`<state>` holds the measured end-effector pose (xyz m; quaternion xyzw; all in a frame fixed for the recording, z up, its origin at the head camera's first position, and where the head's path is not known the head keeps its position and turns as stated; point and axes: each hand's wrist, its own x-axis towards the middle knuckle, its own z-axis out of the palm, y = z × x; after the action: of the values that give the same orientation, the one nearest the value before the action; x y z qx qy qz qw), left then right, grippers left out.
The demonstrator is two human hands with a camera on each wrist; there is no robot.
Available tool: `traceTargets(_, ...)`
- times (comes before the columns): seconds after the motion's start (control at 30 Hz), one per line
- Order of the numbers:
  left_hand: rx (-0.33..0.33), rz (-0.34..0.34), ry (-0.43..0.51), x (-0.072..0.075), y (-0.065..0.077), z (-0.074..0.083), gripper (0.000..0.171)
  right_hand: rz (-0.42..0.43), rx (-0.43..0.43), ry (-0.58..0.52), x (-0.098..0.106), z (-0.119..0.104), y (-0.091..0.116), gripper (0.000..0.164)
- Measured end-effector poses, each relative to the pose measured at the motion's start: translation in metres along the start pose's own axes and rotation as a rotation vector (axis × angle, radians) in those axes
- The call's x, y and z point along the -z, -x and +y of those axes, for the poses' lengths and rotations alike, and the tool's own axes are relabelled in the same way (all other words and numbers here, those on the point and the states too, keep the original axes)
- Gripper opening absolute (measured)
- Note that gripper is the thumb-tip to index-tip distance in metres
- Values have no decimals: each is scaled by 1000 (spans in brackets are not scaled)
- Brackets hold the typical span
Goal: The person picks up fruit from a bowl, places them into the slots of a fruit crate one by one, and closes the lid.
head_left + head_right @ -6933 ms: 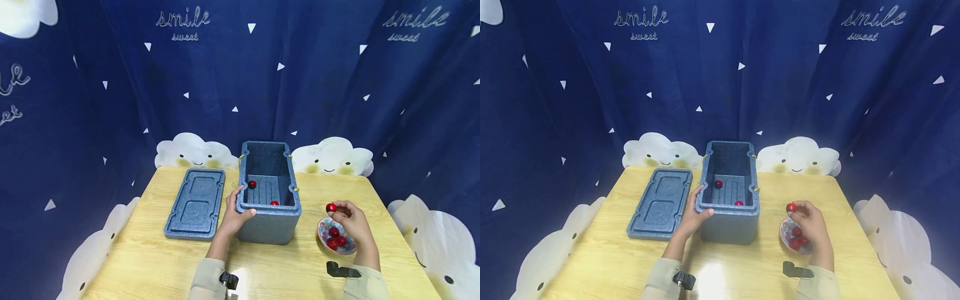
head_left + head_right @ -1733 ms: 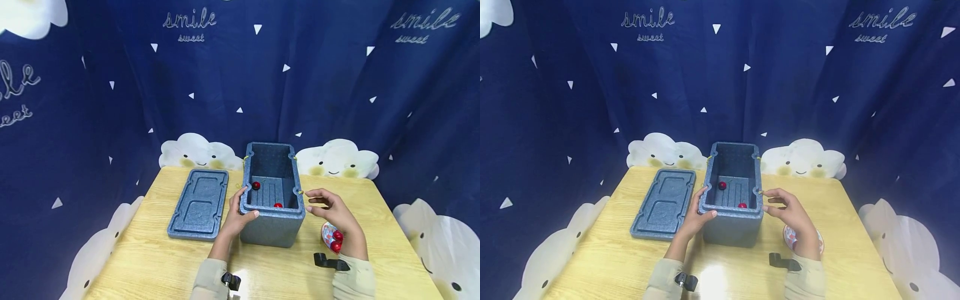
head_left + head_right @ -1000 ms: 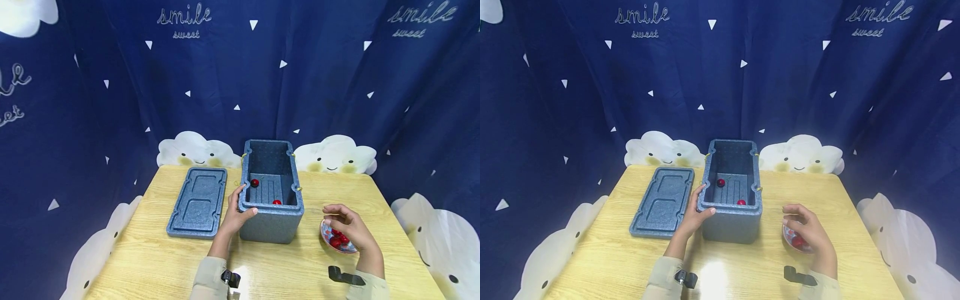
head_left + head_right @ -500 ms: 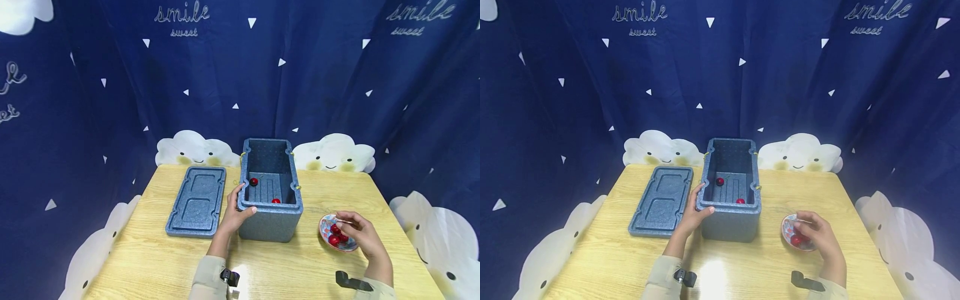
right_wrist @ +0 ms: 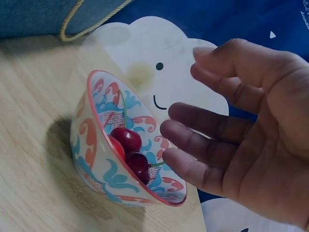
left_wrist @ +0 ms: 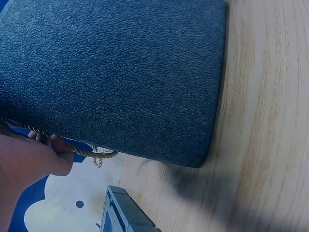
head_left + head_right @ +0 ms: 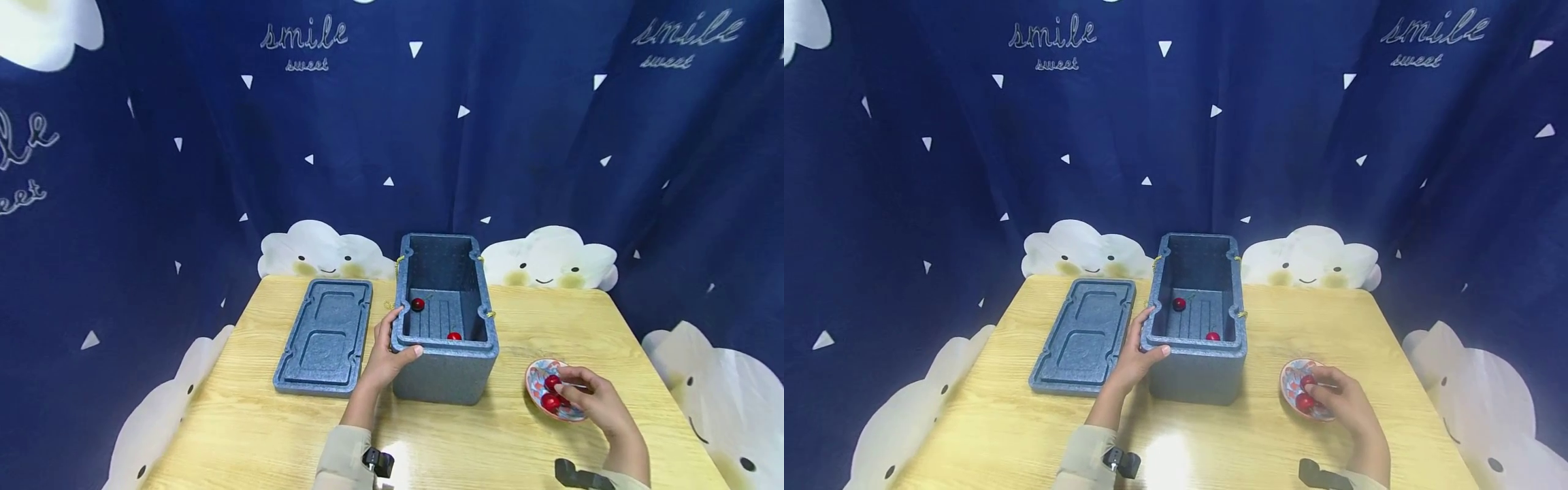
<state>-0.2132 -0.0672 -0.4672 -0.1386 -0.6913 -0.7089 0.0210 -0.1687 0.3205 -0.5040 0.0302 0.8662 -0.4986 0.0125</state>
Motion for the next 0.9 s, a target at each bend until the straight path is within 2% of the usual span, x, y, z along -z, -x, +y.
traceTargets(0.17, 16, 18, 3, 1, 7, -4, 80, -40, -21, 63, -9, 3, 2, 40)
traceTargets(0.4, 13, 8, 12, -1, 9, -8, 79, -73, -73, 82, -13, 9, 4, 40)
traceTargets(0.73, 11, -11, 15, -4, 2, -5, 80, -59, -35, 105, -18, 13, -2, 36)
traceTargets(0.9, -4, 7, 12, -1, -1, -2, 79, -42, -13, 124, -24, 12, -10, 34)
